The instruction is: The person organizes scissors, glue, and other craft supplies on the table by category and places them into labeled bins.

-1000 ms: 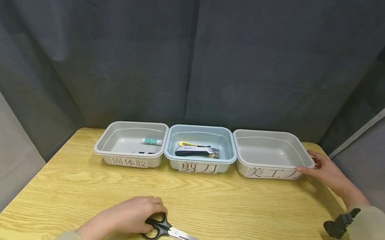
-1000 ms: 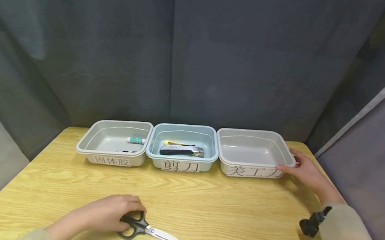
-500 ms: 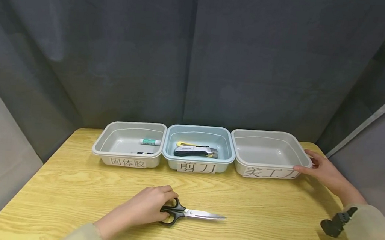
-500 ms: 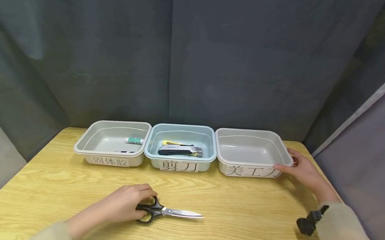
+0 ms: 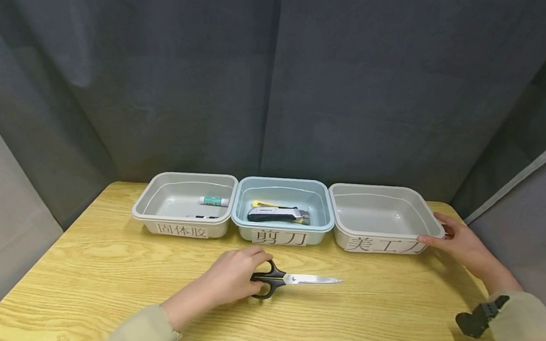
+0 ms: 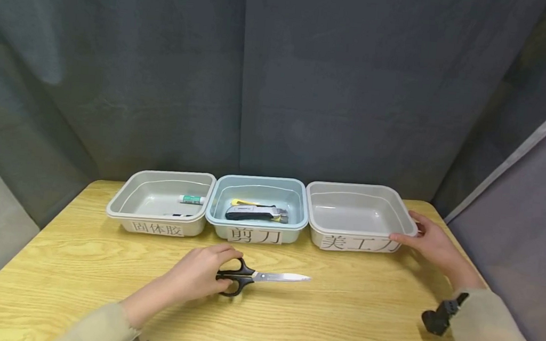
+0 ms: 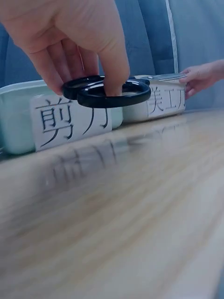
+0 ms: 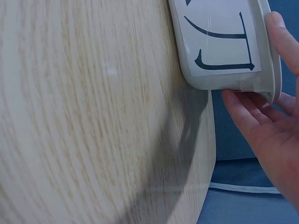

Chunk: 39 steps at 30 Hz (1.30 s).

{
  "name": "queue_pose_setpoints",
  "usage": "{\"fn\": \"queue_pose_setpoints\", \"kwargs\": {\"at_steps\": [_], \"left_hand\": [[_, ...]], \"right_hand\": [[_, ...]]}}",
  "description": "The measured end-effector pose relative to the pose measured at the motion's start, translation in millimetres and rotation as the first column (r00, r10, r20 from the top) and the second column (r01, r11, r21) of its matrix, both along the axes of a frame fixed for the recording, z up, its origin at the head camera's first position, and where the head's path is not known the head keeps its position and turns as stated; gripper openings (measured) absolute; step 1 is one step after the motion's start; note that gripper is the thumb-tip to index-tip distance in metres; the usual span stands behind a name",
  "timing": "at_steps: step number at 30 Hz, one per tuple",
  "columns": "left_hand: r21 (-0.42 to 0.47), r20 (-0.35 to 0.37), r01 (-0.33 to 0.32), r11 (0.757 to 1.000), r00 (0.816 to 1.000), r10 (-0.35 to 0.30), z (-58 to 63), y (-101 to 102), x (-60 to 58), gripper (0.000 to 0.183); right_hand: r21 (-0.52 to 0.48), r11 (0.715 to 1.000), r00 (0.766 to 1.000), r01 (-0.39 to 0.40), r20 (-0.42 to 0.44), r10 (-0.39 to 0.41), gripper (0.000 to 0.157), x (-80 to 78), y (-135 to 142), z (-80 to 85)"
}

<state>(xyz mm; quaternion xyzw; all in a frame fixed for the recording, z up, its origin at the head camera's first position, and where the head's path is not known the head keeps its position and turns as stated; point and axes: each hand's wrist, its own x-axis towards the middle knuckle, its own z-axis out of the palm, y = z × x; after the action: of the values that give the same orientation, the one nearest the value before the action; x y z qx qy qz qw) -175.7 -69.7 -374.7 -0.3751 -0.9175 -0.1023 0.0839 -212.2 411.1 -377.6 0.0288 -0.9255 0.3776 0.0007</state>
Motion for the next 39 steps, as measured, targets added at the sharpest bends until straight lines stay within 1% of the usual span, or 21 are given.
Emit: {"fn": "queue_pose_setpoints", "kwargs": {"at_steps": [5,14,20,26,32,39], "left_hand": [[0.042,-0.028,-0.024,0.999,0.999,0.025,7.3,14.9,-4.7,0.052],[0.105,-0.065,-0.048,0.993,0.996,0.055,19.1,36.3,-12.3,0.051],[0.129,-0.073,-0.058,0.99,0.995,0.068,31.8,51.4,-18.8,0.048],[0.122,-0.09,-0.052,0.991,0.994,0.063,47.6,69.9,-28.6,0.048],[0.094,-0.094,-0.05,0.994,0.994,0.059,60.0,87.8,-41.5,0.046],[0.076,-0.077,-0.056,0.996,0.995,0.062,65.4,104.8,-55.6,0.045]], "right_hand": [[0.005,1.0,1.0,0.012,0.012,-0.012,0.08,-0.4,0.4,-0.2],[-0.005,1.0,1.0,0.003,0.014,-0.003,0.08,-0.6,1.0,0.4],[-0.011,1.0,1.0,-0.002,0.007,0.002,0.078,-0.5,0.7,0.9],[-0.012,1.0,1.0,-0.003,-0.007,0.002,0.077,-0.2,-0.6,1.4],[-0.014,1.0,1.0,-0.006,-0.019,0.006,0.076,-1.6,0.6,-1.0],[-0.011,1.0,1.0,-0.005,-0.016,0.005,0.077,-0.4,1.2,-0.1]]}}
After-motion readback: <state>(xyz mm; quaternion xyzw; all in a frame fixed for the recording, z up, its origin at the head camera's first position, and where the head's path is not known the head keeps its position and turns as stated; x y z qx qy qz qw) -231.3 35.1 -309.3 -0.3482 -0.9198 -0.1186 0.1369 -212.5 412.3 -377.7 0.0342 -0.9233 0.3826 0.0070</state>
